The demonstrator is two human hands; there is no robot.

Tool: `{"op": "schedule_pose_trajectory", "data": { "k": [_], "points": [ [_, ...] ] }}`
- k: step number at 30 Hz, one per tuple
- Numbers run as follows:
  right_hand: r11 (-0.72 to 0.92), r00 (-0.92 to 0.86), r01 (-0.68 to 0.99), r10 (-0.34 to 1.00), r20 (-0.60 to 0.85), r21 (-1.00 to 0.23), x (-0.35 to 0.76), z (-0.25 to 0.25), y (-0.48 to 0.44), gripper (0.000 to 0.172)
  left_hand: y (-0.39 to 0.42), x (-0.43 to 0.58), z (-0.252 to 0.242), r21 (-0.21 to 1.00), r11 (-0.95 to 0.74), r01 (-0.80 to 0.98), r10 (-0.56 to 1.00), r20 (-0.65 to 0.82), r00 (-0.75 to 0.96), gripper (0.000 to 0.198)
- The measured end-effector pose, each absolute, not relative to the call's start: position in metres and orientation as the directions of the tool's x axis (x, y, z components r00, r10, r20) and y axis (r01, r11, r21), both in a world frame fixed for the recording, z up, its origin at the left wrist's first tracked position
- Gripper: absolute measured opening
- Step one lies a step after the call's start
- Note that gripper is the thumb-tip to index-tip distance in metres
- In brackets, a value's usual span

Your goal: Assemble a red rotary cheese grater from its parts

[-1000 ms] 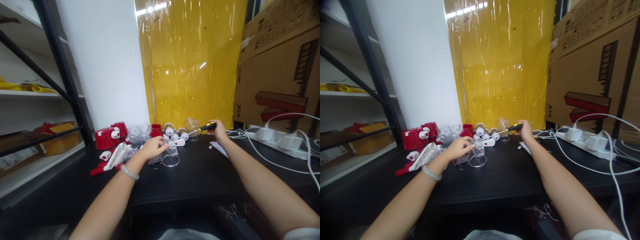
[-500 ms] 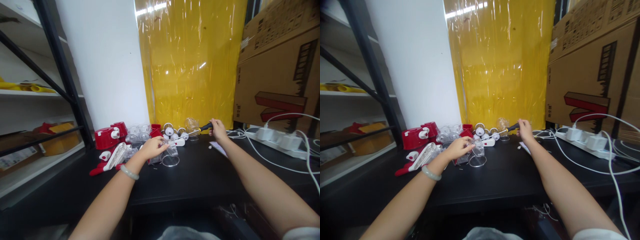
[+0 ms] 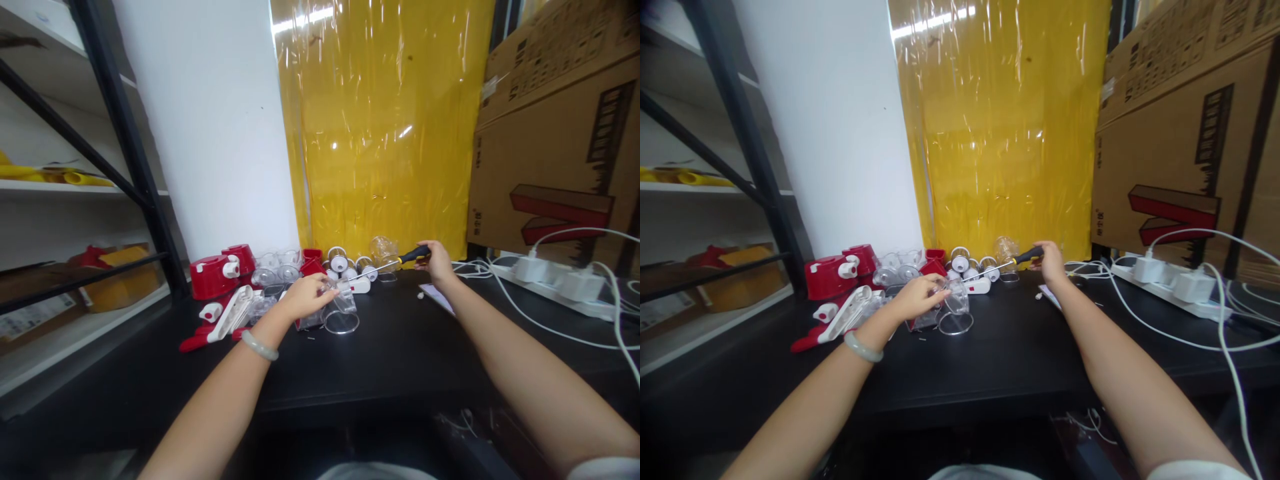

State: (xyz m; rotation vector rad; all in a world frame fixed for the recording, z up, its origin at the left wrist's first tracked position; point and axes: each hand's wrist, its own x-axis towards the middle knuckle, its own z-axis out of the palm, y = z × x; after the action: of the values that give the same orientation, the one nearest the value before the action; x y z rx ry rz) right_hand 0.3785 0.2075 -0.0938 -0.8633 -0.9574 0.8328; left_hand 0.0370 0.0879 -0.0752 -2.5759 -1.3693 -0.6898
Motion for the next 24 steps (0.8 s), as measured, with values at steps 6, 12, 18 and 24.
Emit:
{"op": "schedule_pose_trajectory", "data": {
  "k": [6, 12, 18, 24],
  "points": [
    [0.422, 0.346, -0.18, 0.873, 0.344, -0.889, 0.3779, -0.0934, 0.2088, 0.02, 0.0869, 0.0379, -0.0744, 0.08, -0.578, 0.812, 0.744, 0.46, 0.484, 0.05],
    [0.485, 0.334, -0.11, 0.84, 0.427, -0.868, 0.3789, -0.0981, 0.2115, 0.045, 0.0861, 0.0384, -0.0743, 0.081, -0.583, 0.808, 0.74, 0.464, 0.487, 0.049],
    [0.445, 0.35, -0.159, 0.86, 0.371, -0.881, 0.3777, -0.0958, 0.207, 0.031, 0.0857, 0.0382, -0.0739, 0.086, -0.574, 0.815, 0.749, 0.458, 0.479, 0.049],
    [0.43, 0.326, -0.216, 0.878, 0.351, -0.876, 0.3785, -0.0928, 0.2049, 0.018, 0.086, 0.0384, -0.0739, 0.08, -0.578, 0.812, 0.743, 0.463, 0.483, 0.049]
  ]
}}
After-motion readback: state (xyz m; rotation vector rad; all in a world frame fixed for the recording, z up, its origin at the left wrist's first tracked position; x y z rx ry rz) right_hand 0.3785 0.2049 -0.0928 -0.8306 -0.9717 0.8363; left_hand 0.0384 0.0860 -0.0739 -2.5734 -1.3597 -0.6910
